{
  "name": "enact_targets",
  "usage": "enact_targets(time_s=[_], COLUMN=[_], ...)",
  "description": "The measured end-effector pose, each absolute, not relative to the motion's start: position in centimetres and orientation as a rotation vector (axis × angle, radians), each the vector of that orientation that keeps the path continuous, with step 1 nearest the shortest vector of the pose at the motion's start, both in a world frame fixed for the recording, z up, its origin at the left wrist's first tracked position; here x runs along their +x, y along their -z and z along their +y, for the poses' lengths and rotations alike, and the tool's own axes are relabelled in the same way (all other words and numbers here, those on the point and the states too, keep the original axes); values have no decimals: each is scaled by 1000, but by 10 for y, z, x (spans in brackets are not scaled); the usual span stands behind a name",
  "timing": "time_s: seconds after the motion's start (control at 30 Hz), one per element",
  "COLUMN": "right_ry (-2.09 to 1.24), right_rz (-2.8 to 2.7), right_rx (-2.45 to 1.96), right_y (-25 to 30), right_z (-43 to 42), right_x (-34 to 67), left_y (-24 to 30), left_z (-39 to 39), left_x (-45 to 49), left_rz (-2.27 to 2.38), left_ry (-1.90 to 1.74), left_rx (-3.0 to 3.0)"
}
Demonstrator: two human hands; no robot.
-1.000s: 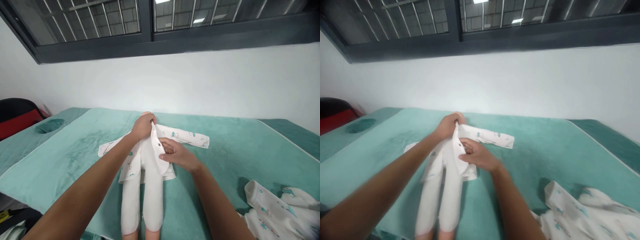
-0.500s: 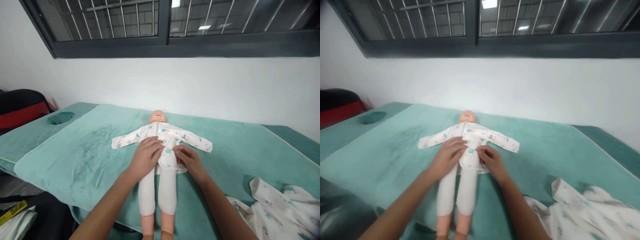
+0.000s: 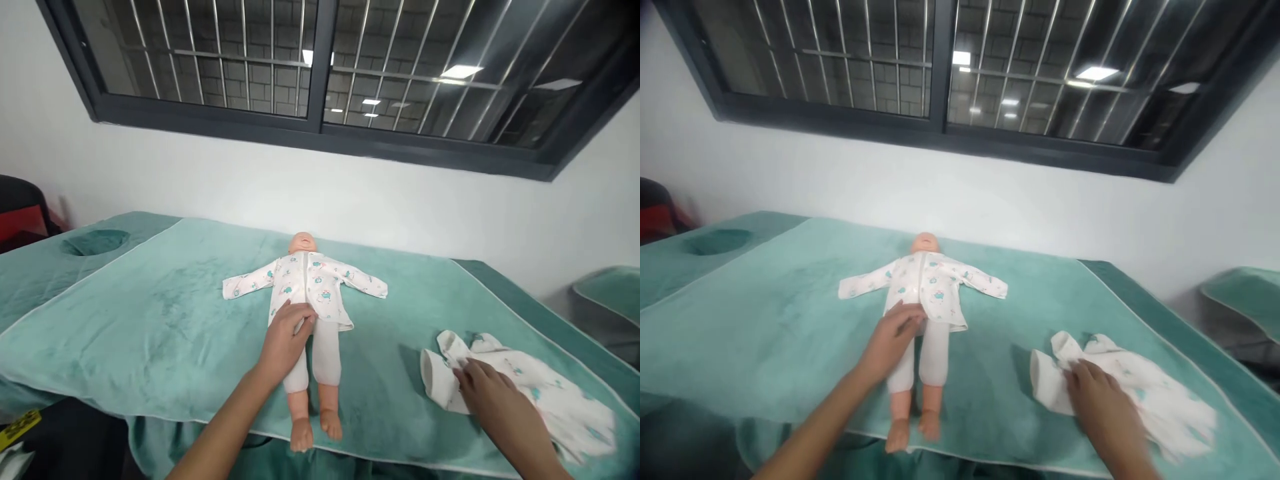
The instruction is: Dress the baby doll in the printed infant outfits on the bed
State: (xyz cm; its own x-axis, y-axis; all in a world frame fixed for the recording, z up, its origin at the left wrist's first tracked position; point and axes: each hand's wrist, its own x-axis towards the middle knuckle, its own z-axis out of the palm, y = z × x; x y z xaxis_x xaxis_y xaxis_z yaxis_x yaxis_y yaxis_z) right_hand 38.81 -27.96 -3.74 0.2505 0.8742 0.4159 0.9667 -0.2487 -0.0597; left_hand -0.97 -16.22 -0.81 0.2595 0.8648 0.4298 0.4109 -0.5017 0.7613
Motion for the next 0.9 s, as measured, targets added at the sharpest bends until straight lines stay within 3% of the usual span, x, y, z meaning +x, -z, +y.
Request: enact_targets(time_s=[0.17,0.27,0.4,0.63,0.8,0.9], right_ry=[-391,-1003,-1345,-906,-333,-221], right_rz=[-1236,-983,-1065,-1874,-2302,-2229], right_rx=[-2202,-1546,-1024,-1114,-1345,-1481], right_y=[-1,-32,-64,-35,9,18], right_z=[-252,-236,-226,-236,-242,-239], right_x=[337,270,192,164,186,207], left_y=[5,1,-9,-28,-31,-25], left_z=[-180,-194,-209,-210,-197,-186], left_x=[14,27,26,-20,-47,-57], left_rz=[1113,1027,1002,1113,1184,1246], left_ry=[-1172,-1116,-1168,-1761,-1811,-1766], left_rx=[2040,2182,1843,946,649,678])
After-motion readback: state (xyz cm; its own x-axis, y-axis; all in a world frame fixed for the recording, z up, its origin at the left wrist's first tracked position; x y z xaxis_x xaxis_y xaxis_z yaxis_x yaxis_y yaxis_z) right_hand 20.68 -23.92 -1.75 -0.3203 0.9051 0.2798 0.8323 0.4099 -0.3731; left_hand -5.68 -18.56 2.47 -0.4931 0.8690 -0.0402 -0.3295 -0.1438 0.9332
